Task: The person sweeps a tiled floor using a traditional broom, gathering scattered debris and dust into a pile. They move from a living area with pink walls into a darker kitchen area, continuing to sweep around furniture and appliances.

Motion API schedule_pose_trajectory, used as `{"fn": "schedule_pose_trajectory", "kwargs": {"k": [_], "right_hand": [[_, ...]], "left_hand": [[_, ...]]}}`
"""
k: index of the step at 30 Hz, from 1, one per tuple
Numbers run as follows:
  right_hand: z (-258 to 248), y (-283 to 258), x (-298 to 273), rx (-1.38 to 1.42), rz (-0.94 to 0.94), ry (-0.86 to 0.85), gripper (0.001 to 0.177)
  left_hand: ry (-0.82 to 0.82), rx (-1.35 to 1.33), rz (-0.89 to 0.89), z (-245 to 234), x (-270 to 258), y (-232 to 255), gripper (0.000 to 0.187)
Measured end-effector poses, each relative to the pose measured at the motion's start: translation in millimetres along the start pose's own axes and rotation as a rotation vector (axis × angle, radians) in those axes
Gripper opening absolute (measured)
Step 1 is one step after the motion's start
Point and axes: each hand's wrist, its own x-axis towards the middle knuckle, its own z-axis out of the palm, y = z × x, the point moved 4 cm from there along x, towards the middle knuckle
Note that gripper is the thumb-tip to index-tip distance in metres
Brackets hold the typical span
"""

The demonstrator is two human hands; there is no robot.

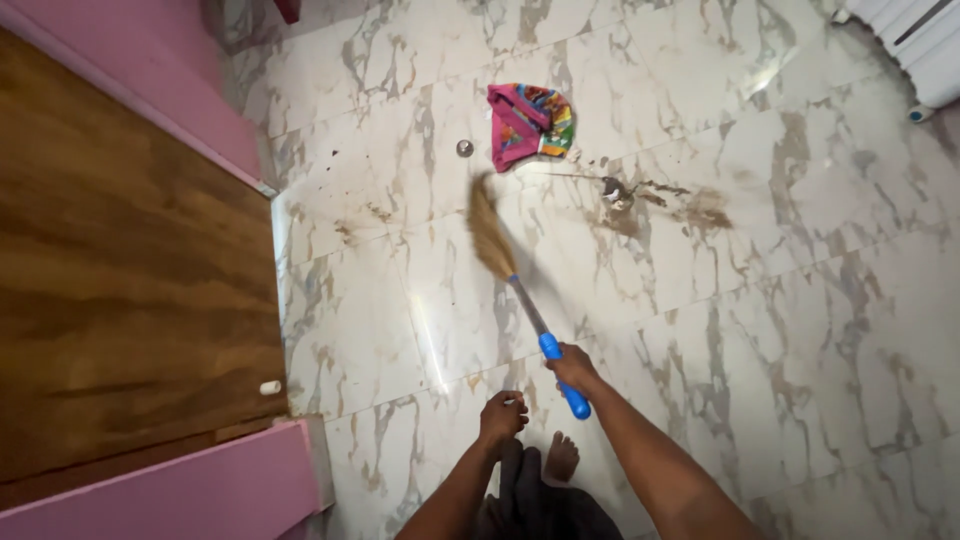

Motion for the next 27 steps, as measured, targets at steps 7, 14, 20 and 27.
{"fn": "schedule_pose_trajectory", "kwargs": {"k": [7, 14, 20, 27], "right_hand": [[-66.4, 37.0, -31.9, -0.413, -0.126, 0.243, 0.053], [-191.2, 103.8, -98.7, -0.382, 0.053, 0.653, 0.056], [-294.8, 144.3, -82.5, 0.014, 0.253, 0.731, 0.034], [-356.0, 151.4, -13.4, 0.473, 0.251, 0.622, 0.032]], "left_hand": [[-0.045, 0.110, 0.041, 30.4, 3.3, 21.3, 0.026], [-0.094, 0.190, 0.075, 72.7, 18.0, 27.8, 0.027], [-0.131, 0.182, 0.072, 104.7, 24.9, 20.9, 0.026], [-0.116, 0.098, -0.010, 83.3, 29.7, -8.5, 0.030]]}}
